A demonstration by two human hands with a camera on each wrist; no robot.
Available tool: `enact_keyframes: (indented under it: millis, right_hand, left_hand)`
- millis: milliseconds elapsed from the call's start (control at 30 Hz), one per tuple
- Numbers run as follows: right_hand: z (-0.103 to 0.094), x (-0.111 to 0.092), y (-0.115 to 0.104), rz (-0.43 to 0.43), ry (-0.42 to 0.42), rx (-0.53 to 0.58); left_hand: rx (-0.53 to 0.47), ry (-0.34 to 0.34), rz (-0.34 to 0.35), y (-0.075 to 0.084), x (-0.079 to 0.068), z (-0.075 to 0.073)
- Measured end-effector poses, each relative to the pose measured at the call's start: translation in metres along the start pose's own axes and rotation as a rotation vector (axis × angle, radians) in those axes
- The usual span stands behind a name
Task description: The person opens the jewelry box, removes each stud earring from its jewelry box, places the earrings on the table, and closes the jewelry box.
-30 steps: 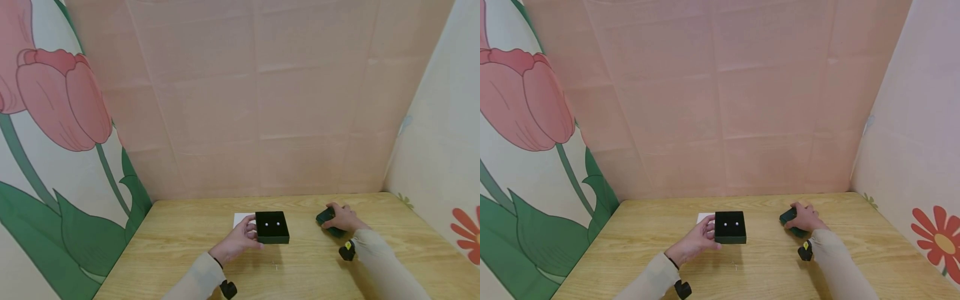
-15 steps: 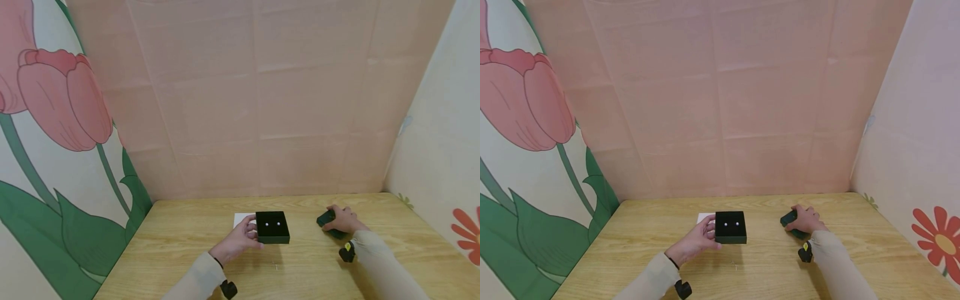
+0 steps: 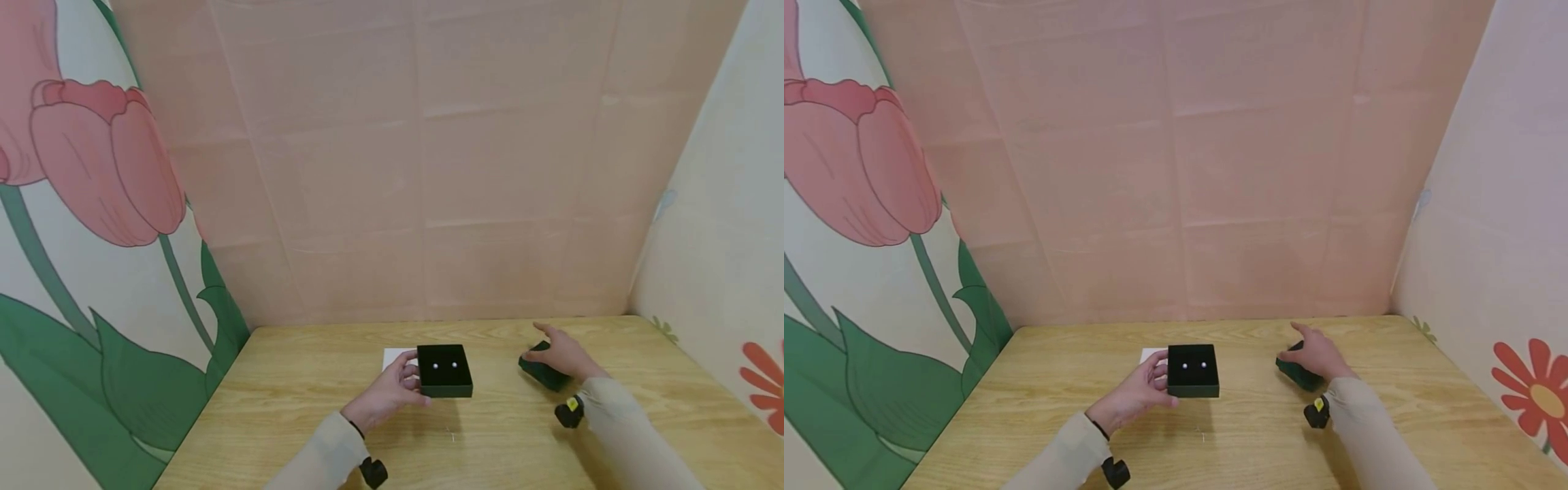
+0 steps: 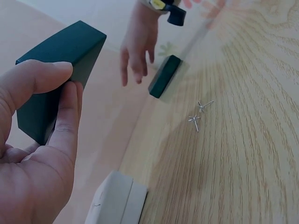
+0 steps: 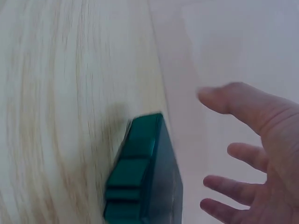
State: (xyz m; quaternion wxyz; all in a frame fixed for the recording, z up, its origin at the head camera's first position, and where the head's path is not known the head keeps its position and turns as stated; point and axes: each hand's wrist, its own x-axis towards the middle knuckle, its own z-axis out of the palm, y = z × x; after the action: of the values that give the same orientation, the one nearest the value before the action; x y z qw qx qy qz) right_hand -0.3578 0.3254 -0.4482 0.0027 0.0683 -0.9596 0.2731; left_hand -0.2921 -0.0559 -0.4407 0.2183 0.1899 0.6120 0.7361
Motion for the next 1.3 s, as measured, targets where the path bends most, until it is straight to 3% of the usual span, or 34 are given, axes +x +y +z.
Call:
enact_keyframes:
  millis: [200,467,767,1000,1300]
  right_hand:
    - [0.002,-0.001,-0.011,0.001,0.060,0.157]
    - [0.007,-0.006,-0.026,-0.047,0.164,0.151]
    - [0.014,-0.005,-0.028,-0.046,0.126,0.134]
    - [0.017,-0.002,-0.026,-0.036,0.116,0.122]
    - [0.019,-0.002,-0.025,-0.049,0.125,0.114]
  left_hand:
    - [0.009,0.007,-0.006,0.000,0.001,0.001]
    - [0.012,-0.015,0.000,0.001,0.001,0.003]
    - [0.090,-0.045,-0.023,-0.001,0.005,0.019]
    - [0.179,-0.068,-0.046,-0.012,0.014,0.034]
    - [0.335,0.007,-0.077,-0.028,0.022,0.048]
